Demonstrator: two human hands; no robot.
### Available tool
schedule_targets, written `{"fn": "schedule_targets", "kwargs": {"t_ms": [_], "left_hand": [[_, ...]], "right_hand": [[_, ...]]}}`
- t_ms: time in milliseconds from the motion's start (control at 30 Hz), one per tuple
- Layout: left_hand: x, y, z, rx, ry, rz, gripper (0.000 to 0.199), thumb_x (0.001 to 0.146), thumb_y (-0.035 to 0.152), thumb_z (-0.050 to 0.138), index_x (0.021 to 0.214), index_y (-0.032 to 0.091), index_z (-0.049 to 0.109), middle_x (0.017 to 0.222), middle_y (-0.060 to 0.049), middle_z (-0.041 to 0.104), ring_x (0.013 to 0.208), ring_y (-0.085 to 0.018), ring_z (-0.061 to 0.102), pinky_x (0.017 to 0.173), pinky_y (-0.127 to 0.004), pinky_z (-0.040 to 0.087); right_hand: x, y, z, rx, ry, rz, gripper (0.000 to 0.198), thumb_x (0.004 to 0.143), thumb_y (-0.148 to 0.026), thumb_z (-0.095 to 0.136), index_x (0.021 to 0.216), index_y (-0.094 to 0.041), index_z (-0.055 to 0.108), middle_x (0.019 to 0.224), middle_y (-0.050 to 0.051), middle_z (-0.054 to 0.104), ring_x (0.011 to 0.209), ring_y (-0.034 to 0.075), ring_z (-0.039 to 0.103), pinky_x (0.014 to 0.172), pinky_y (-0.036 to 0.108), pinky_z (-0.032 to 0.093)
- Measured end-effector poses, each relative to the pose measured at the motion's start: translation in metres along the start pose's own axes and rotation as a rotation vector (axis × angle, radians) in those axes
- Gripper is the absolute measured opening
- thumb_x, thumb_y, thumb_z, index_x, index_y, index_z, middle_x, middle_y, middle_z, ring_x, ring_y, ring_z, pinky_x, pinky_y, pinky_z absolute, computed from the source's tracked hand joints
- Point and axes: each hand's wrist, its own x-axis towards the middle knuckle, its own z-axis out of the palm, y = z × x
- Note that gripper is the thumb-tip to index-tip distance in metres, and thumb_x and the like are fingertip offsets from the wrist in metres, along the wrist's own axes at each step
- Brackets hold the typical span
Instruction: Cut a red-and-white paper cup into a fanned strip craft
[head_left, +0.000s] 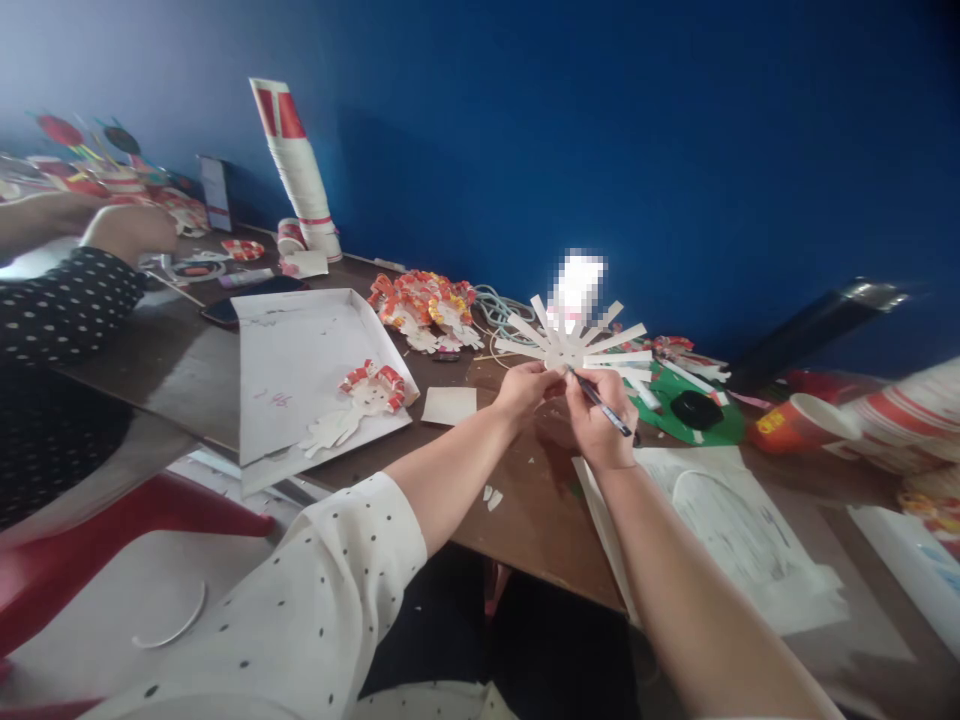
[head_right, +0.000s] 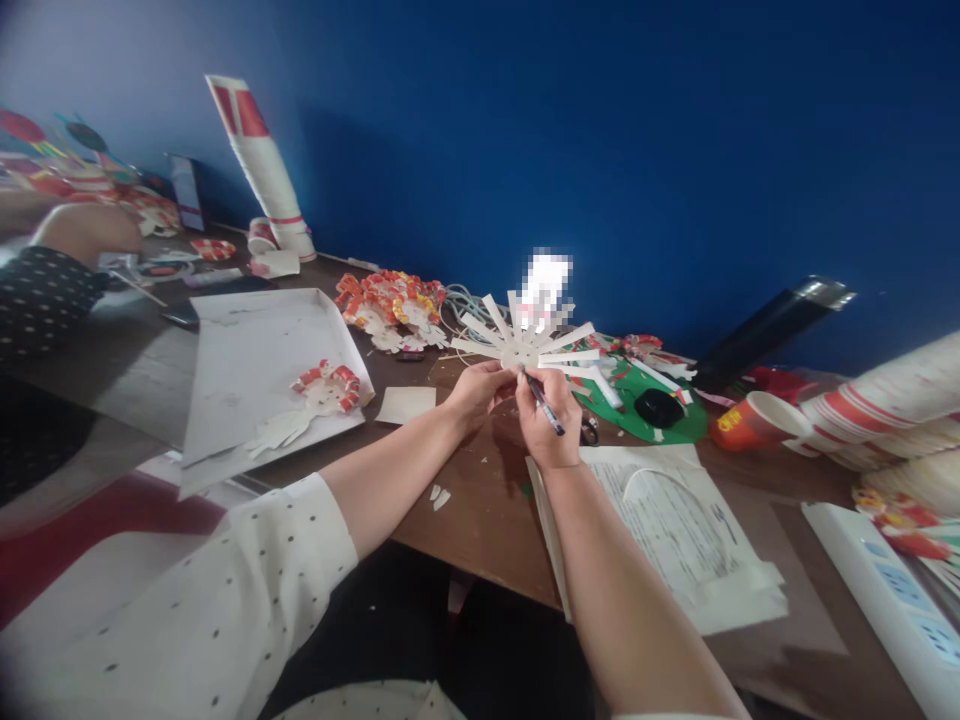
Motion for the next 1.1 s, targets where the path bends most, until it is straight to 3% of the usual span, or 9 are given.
{"fn": "schedule_targets", "kwargs": {"t_ms": [1100], "left_hand": [[-0.0033, 0.0015, 0.0025, -0.016, 0.012, 0.003, 0.017, 0.065, 0.018, 0.080, 0.067, 0.011, 0.065, 0.060, 0.000, 0.062, 0.059, -0.008, 0.058, 0.076, -0.025, 0.049]], "right_hand": [[-0.0002, 0.0029, 0.0035, -0.014, 0.002, -0.019, 0.017, 0.092, -0.035, 0.055, 0.094, -0.019, 0.059, 0.088, 0.009, 0.070, 0.079, 0.020, 0.069, 0.069, 0.031, 0.056]]}}
